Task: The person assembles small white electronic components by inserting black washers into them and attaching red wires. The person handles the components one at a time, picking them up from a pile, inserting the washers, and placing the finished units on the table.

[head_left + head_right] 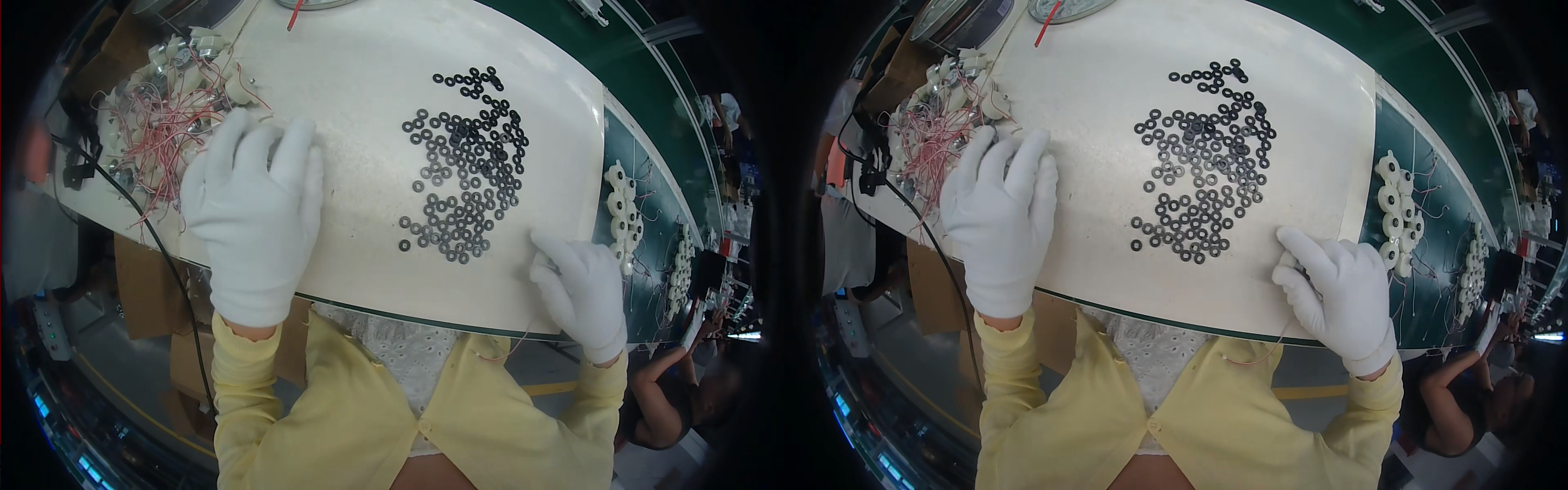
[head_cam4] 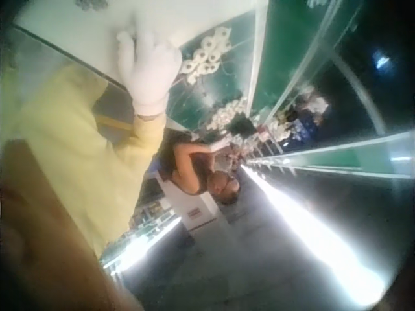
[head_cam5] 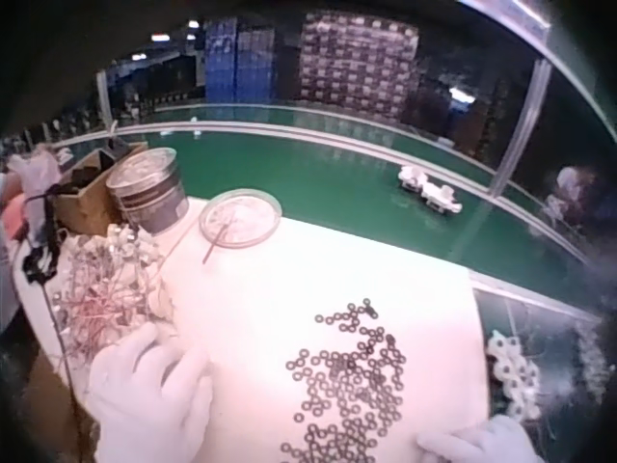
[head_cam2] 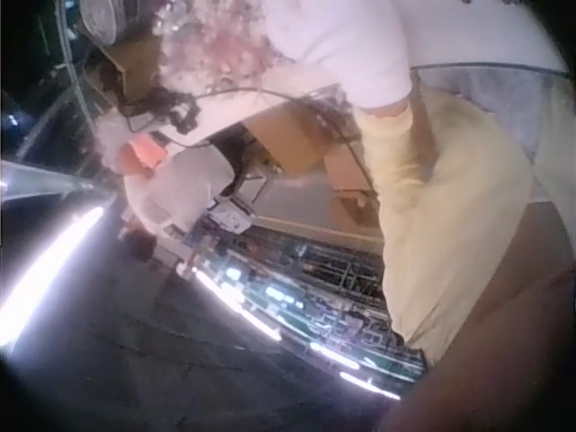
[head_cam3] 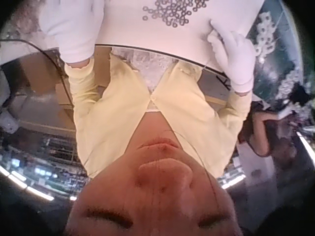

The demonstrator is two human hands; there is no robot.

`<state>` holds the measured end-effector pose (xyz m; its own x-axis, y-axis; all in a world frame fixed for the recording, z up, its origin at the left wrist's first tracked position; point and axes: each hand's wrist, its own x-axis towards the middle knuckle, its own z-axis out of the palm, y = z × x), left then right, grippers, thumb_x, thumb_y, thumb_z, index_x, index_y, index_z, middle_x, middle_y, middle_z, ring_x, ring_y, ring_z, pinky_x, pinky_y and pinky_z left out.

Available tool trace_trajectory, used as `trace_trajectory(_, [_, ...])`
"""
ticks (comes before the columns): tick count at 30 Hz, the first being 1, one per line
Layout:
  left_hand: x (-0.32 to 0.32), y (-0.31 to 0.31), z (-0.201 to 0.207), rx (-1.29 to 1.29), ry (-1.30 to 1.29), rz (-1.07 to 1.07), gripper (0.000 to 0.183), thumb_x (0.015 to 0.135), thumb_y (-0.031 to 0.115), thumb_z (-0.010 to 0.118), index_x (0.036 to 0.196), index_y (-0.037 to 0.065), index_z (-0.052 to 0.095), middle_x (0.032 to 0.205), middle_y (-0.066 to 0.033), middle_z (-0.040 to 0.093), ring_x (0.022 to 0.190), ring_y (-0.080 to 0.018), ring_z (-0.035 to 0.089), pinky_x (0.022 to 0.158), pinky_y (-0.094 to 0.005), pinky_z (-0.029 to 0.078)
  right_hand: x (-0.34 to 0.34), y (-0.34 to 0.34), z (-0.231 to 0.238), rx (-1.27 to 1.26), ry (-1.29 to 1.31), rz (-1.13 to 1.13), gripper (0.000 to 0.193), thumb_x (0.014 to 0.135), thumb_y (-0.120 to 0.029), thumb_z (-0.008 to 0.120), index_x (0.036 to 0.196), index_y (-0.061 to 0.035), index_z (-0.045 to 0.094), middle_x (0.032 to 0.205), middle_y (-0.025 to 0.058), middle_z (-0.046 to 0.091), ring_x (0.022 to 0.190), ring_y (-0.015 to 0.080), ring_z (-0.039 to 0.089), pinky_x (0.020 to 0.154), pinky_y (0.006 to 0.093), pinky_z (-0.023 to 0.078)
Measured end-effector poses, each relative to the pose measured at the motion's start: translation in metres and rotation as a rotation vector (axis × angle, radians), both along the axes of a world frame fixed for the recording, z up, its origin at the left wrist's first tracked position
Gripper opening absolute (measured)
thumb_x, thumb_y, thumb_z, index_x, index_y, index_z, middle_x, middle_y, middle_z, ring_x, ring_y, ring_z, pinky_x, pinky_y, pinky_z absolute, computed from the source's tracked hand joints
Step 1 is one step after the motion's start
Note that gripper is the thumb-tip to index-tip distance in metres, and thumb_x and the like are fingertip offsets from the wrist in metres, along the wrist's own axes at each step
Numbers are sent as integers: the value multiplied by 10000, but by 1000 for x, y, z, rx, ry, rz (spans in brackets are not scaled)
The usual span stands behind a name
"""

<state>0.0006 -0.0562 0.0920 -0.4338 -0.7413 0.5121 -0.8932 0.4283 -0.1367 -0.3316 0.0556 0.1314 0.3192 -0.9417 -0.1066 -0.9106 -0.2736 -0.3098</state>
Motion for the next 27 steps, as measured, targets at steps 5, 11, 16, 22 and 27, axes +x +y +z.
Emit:
trace_trajectory(5, [4, 30, -8, 116, 166, -104, 316, 881, 170, 722, 1195, 130, 713, 1012, -59, 651, 1109, -371, 623, 856, -464, 486, 9, -15, -6, 146, -519, -65, 330, 990, -141, 608, 1284, 10, 602, 871, 88, 663, 760, 265, 631, 744, 357, 507])
trace_trajectory(11, [9, 42, -27, 118, 308, -82, 429, 848, 245, 741, 1253, 107, 701, 968, -67, 626, 1120, -413, 601, 884, -479, 481, 21, -18, -12, 276, -672, -149, 331, 952, -104, 660, 1248, 20, 579, 870, 84, 658, 738, 235, 633, 724, 331, 519])
trace_trajectory(16, [7, 44, -26, 166, 335, -92, 453, 850, 255, 738, 1270, 93, 686, 979, -64, 626, 1159, -399, 583, 925, -474, 472, 18, -23, -13, 224, -549, -54, 274, 858, -59, 699, 1100, -21, 576, 870, 56, 675, 694, 206, 630, 671, 317, 517])
trace_trajectory(22, [12, 43, -33, 123, 339, -130, 462, 851, 239, 741, 1284, 100, 664, 1016, -57, 626, 1163, -394, 577, 918, -462, 483, 37, -47, 5, 30, -296, 191, 329, 741, -42, 734, 1041, -60, 600, 850, 27, 679, 646, 218, 625, 601, 342, 501])
trace_trajectory(27, [12, 43, -33, 119, 334, -126, 449, 860, 238, 733, 1284, 109, 662, 1016, -53, 627, 1169, -390, 578, 904, -455, 488, 37, -49, 6, -11, -127, 183, 303, 719, -82, 758, 995, -113, 637, 831, 10, 623, 661, 240, 599, 620, 381, 470])
